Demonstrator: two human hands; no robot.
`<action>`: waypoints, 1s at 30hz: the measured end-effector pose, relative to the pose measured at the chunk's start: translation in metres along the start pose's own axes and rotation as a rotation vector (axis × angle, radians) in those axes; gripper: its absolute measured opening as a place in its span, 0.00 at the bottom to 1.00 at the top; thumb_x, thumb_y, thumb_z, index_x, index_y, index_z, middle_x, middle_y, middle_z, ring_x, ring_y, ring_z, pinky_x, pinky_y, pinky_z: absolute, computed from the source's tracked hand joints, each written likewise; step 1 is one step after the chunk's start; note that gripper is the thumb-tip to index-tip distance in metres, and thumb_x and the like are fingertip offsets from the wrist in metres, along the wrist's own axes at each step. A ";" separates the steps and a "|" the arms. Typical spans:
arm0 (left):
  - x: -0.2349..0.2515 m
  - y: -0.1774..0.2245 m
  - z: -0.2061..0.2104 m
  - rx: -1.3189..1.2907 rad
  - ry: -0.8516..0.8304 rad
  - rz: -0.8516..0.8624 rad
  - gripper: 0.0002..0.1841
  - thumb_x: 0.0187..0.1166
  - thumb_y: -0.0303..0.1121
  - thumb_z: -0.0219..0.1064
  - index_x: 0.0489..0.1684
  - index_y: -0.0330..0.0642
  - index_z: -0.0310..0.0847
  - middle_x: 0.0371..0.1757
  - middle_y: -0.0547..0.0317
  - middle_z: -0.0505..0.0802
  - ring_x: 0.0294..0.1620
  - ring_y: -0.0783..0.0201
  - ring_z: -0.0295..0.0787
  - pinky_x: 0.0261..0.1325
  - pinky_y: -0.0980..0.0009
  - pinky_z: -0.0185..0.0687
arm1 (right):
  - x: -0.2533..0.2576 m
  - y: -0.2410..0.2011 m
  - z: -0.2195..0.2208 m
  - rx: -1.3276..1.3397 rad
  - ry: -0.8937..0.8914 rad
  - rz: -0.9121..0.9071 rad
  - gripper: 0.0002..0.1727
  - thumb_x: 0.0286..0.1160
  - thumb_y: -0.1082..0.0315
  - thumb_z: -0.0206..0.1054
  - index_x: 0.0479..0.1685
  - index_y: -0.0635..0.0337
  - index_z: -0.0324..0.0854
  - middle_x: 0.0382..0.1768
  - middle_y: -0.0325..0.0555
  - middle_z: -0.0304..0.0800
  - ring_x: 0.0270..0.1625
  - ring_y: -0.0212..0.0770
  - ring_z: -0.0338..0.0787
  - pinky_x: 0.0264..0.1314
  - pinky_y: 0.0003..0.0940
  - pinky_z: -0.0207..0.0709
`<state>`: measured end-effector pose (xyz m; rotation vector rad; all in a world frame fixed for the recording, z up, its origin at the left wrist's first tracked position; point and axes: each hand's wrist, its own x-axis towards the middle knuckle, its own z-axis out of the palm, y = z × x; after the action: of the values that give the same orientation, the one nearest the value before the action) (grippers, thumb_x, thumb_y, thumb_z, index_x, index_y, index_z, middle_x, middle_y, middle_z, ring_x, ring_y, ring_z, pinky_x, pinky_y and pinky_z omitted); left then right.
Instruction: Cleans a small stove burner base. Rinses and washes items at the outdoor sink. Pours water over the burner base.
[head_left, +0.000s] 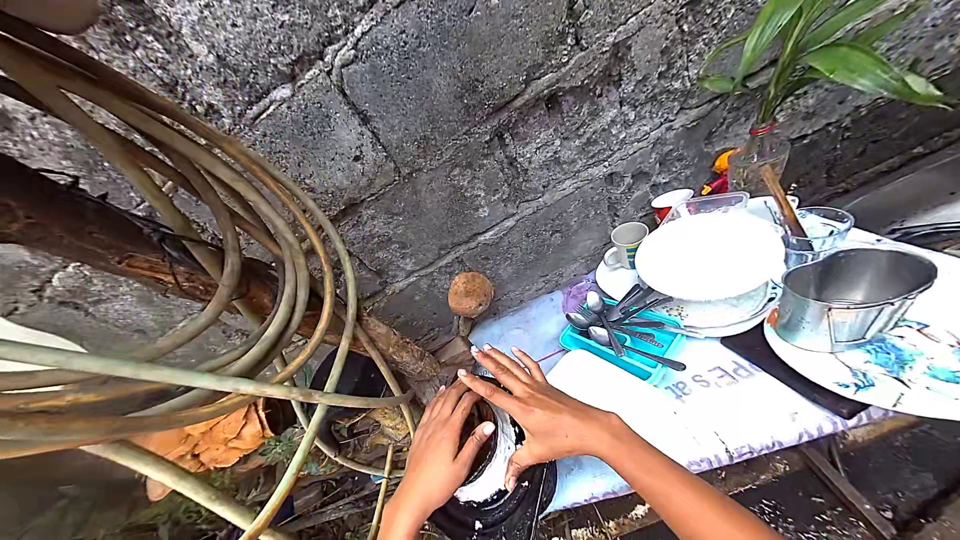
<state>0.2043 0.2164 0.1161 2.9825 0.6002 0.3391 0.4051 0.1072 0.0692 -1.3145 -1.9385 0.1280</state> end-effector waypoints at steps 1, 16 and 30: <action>0.000 0.000 0.000 -0.001 0.001 0.005 0.36 0.87 0.66 0.43 0.77 0.48 0.79 0.82 0.56 0.80 0.88 0.57 0.66 0.93 0.49 0.51 | 0.000 0.002 -0.004 0.034 -0.023 -0.005 0.78 0.37 0.33 0.88 0.98 0.41 0.41 0.97 0.56 0.36 0.98 0.56 0.34 0.93 0.69 0.24; 0.001 -0.001 -0.001 -0.025 -0.009 0.005 0.36 0.86 0.67 0.42 0.78 0.54 0.78 0.83 0.60 0.79 0.89 0.59 0.64 0.93 0.49 0.51 | 0.019 0.027 -0.010 0.061 -0.107 -0.030 0.73 0.42 0.38 0.89 0.97 0.39 0.45 0.96 0.55 0.41 0.97 0.56 0.37 0.92 0.69 0.24; 0.001 -0.001 -0.001 -0.040 -0.015 0.011 0.34 0.87 0.66 0.42 0.79 0.57 0.77 0.85 0.64 0.77 0.91 0.60 0.60 0.94 0.49 0.49 | -0.002 0.020 -0.019 0.030 0.199 0.046 0.48 0.75 0.38 0.67 0.92 0.55 0.59 0.89 0.46 0.66 0.93 0.48 0.60 0.95 0.59 0.44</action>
<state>0.2048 0.2180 0.1174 2.9488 0.5689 0.3248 0.4330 0.1083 0.0719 -1.3016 -1.7332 0.0471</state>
